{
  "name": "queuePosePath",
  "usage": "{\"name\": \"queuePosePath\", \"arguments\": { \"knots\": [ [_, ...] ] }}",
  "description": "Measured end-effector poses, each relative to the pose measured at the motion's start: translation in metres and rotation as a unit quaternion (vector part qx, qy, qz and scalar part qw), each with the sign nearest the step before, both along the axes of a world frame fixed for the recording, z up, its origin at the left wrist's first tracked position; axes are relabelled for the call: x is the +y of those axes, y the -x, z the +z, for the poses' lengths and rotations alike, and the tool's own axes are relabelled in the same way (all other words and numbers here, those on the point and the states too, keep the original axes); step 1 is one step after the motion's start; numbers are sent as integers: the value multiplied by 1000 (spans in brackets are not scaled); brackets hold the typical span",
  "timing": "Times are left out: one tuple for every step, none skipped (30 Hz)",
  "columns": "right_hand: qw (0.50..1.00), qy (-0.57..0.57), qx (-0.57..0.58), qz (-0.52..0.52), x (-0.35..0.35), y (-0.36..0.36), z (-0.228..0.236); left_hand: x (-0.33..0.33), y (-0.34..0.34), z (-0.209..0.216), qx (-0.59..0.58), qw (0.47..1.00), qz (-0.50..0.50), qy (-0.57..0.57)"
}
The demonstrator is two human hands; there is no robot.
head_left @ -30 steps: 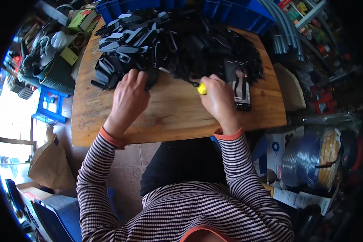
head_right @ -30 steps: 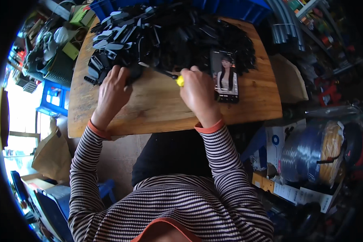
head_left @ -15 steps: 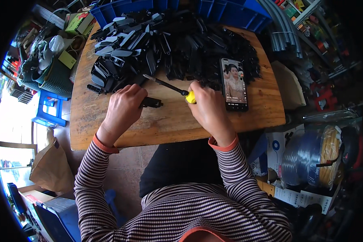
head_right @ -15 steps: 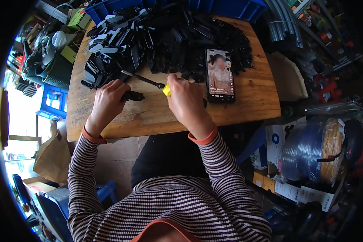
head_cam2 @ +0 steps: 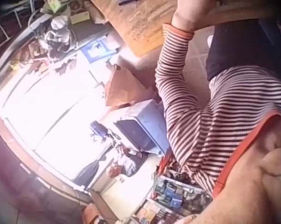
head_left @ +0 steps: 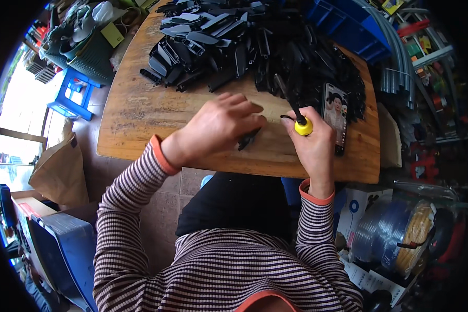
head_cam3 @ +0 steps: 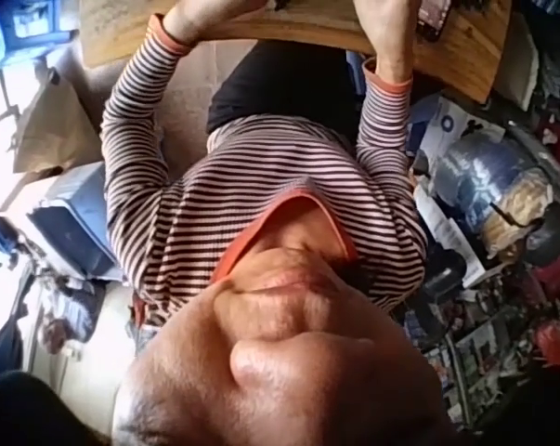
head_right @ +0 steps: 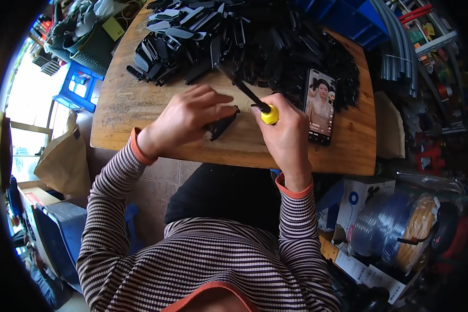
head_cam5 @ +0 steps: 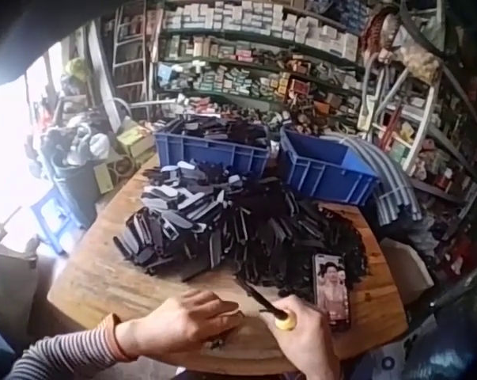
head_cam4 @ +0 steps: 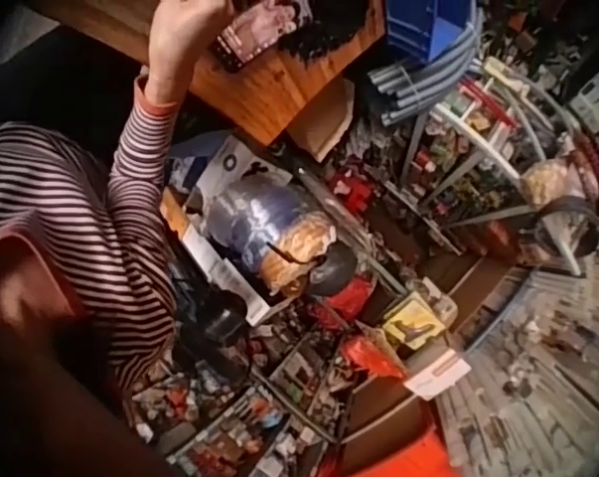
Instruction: Assembling small plastic components using a screwdriver at a workbench.
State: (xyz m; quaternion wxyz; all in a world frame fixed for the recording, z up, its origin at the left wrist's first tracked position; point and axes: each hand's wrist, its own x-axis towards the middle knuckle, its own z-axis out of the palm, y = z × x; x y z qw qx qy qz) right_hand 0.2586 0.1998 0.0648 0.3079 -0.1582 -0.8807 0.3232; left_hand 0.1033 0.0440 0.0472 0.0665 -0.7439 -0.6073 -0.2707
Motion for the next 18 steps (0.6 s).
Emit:
{"name": "queuePosePath", "arguments": {
  "knots": [
    [1000,4,-16,14,-1,2,1,-9,-6,-2,-22,999,20,-14],
    [999,8,-32,27,-3,4,2,-14,-14,-4,-25,999,23,-15],
    [999,9,-35,33,-4,6,2,-19,-21,-6,-16,999,25,-20],
    [998,-1,-39,48,-6,9,2,-23,-28,-8,-6,999,26,-26],
    [997,-11,-43,63,-8,11,3,-26,-32,-10,4,999,27,-32],
    [996,-22,-47,77,-9,12,3,-29,-33,-11,1,999,30,-32],
    [995,-22,-50,79,-9,13,2,-30,-33,-10,-32,998,52,-34],
    [997,-20,-37,67,-8,14,2,-32,-33,-9,-65,995,73,-36],
    [998,-18,-24,54,-8,14,1,-33,-34,-9,-98,990,94,-37],
    [999,-16,-11,40,-7,13,1,-33,-39,-9,-100,990,93,-39],
    [999,-18,-12,37,-7,13,0,-31,-48,-9,-97,984,148,-6],
    [999,-11,-9,34,-7,13,-1,-28,-56,-9,-93,975,200,27],
    [1000,-4,-6,29,-7,12,-2,-25,-60,-9,-88,962,251,59],
    [1000,2,-2,24,-8,11,-2,-21,-61,-12,-89,963,246,58],
    [1000,0,-3,19,-8,10,-4,-17,-62,-16,-80,965,247,37],
    [1000,-3,5,25,-9,10,-6,-12,-62,-18,-71,966,248,17],
    [999,-6,12,32,-9,9,-8,-7,-63,-18,-62,966,249,-4],
    [999,-8,19,39,-9,8,-8,-4,-61,-18,-62,968,244,-6]
  ]
}}
